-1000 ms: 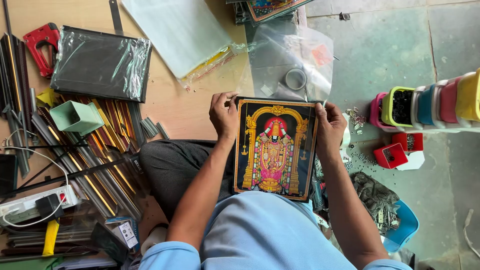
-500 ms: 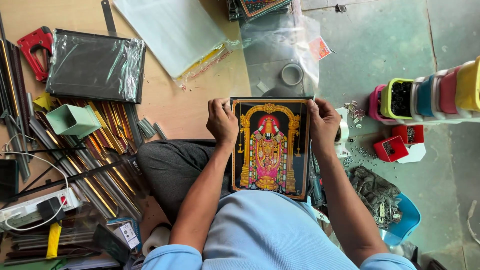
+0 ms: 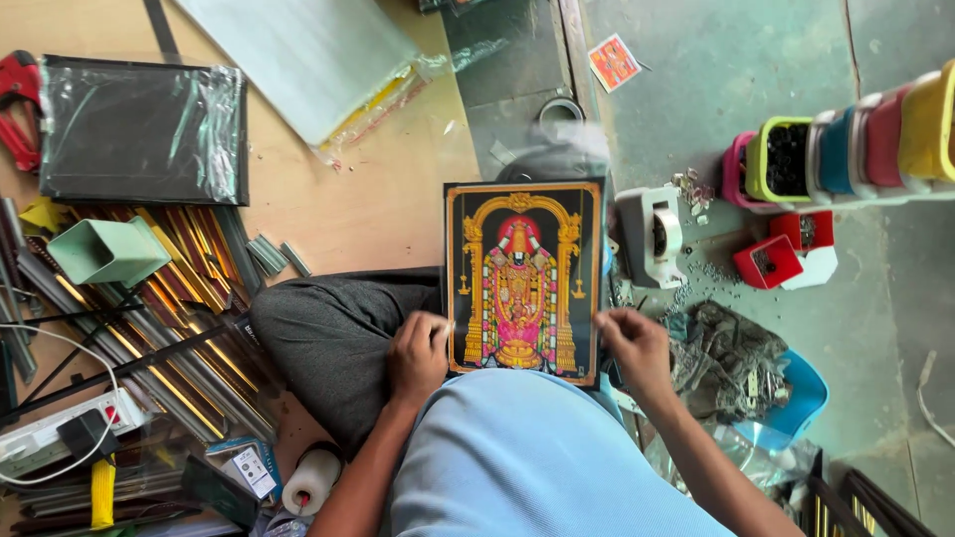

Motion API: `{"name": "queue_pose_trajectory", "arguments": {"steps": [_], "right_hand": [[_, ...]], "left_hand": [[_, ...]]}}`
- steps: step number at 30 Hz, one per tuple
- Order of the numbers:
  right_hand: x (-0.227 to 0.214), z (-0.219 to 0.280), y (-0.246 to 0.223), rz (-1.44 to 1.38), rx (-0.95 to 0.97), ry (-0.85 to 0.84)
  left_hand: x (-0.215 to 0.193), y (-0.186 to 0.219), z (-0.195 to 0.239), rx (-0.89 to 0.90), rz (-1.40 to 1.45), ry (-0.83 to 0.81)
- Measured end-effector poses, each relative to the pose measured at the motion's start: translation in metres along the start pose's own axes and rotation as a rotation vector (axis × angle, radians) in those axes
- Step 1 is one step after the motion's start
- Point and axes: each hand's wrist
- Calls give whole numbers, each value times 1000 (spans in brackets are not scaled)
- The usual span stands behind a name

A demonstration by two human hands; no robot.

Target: The person sits on the floor and wipes framed religious pictures with a cloth, turning each frame over to clean both sides. They then slide each cleaned frame into a clear plastic bag and set the bagged frames aside.

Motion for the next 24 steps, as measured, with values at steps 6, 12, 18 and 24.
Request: {"name": "queue_pose_trajectory", "arguments": {"steps": [6, 12, 18, 24], "right_hand": [[-12, 18, 18, -49, 151, -170], [2, -35, -21, -39, -62, -139], [35, -98, -82, -275, -68, -67], [21, -64, -115, -439, -188, -219]], "left_hand": [[-25, -39, 17, -22, 247, -243], [48, -72, -78, -579, 927, 40], [49, -32, -121, -451, 1057, 58], [-27, -53, -96, -302, 1215, -142]]}}
Point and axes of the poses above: each hand's wrist, its own z-axis away from the middle knuckle, its own x-axis out of the palm, y = z × x, and after that the axes turned 4 degrees about y, right-handed
